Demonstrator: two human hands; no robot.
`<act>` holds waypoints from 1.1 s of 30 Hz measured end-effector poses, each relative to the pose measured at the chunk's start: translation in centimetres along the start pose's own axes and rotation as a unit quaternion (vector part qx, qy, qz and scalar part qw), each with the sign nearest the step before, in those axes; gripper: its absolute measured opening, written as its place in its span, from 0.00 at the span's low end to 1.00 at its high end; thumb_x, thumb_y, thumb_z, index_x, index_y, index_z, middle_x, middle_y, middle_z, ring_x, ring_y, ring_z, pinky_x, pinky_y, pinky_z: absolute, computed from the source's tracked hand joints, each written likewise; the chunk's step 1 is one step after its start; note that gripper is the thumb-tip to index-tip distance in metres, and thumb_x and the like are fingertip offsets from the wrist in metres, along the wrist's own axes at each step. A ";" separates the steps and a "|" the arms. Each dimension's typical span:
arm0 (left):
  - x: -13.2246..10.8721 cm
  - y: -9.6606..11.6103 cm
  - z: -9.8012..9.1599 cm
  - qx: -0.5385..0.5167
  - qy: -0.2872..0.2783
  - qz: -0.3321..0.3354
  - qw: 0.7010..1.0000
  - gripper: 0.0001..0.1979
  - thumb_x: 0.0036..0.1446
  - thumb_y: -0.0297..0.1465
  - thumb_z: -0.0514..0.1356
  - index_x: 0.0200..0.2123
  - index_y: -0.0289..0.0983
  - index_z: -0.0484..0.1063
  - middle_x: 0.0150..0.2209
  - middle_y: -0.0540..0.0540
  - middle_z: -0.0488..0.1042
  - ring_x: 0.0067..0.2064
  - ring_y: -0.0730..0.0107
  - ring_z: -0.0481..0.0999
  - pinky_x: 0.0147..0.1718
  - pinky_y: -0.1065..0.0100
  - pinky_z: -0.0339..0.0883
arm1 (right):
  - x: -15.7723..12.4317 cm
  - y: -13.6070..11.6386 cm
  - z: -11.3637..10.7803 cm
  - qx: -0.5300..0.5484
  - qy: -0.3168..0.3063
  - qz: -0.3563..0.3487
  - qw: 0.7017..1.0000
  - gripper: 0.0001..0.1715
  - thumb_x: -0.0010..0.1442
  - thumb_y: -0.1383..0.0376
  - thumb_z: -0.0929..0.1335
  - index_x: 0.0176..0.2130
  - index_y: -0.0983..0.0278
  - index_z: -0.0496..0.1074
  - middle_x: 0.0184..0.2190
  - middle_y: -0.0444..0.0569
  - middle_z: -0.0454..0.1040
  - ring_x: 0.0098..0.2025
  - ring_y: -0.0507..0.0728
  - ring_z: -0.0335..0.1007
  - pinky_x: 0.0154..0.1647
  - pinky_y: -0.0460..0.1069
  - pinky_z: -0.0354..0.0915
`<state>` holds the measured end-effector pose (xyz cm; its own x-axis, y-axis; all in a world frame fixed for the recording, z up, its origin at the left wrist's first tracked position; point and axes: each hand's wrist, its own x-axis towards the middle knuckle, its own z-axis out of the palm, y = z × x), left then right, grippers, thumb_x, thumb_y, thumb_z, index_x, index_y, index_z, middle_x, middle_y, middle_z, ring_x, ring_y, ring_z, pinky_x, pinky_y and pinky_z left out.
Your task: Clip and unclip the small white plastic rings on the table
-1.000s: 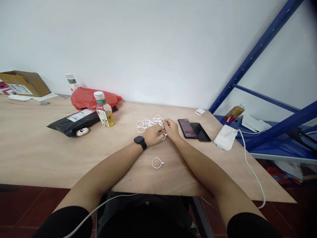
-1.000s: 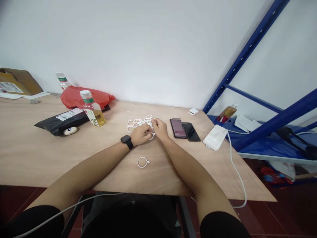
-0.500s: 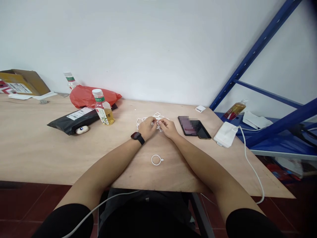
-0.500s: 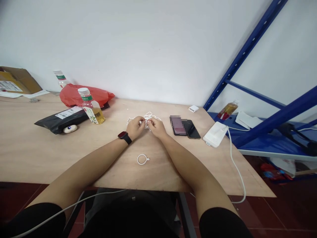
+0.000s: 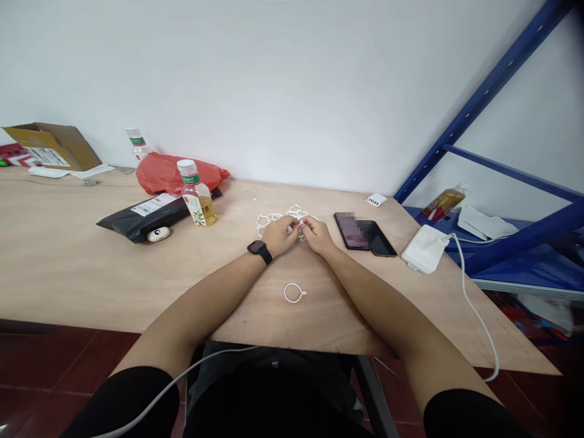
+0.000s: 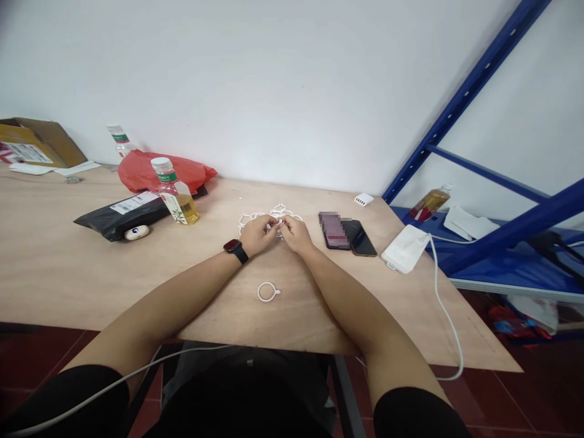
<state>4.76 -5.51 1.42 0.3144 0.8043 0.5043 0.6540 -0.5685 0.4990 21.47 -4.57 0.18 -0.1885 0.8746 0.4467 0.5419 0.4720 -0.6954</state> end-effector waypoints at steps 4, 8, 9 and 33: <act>0.0 -0.2 0.2 0.005 -0.008 0.004 1.000 0.09 0.63 0.34 0.55 0.42 0.39 0.73 0.39 0.47 0.78 0.38 0.68 0.75 0.41 0.66 0.67 | 0.0 -0.3 -0.2 0.008 -0.005 -0.017 1.000 0.14 0.60 0.63 0.61 0.36 0.63 0.74 0.29 0.46 0.75 0.33 0.55 0.70 0.36 0.48 0.63; 0.1 -0.4 0.3 0.004 -0.009 0.003 1.000 0.10 0.62 0.33 0.56 0.44 0.39 0.73 0.40 0.47 0.78 0.39 0.68 0.76 0.43 0.66 0.67 | 0.1 -0.2 -0.2 -0.010 -0.001 -0.010 1.000 0.13 0.57 0.65 0.61 0.34 0.63 0.74 0.27 0.45 0.74 0.32 0.55 0.69 0.36 0.48 0.62; 0.1 -0.4 0.3 0.005 -0.009 0.005 1.000 0.10 0.62 0.33 0.56 0.44 0.39 0.74 0.40 0.47 0.78 0.39 0.68 0.76 0.43 0.66 0.67 | 0.1 0.0 -0.1 -0.017 0.001 -0.007 1.000 0.12 0.56 0.66 0.61 0.34 0.63 0.73 0.27 0.45 0.74 0.31 0.55 0.69 0.35 0.47 0.62; 0.1 -0.6 0.5 0.013 -0.008 0.046 0.999 0.09 0.60 0.31 0.57 0.42 0.39 0.75 0.40 0.47 0.79 0.42 0.66 0.76 0.43 0.66 0.67 | 0.1 0.0 -0.3 -0.096 0.012 -0.043 0.994 0.12 0.51 0.68 0.62 0.27 0.62 0.74 0.24 0.46 0.74 0.30 0.55 0.68 0.35 0.47 0.59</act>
<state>4.73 -5.02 0.77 0.3859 0.7512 0.5355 0.6395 -0.6362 0.4316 21.64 -4.50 0.43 -0.2227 0.8284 0.5139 0.6720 0.5124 -0.5347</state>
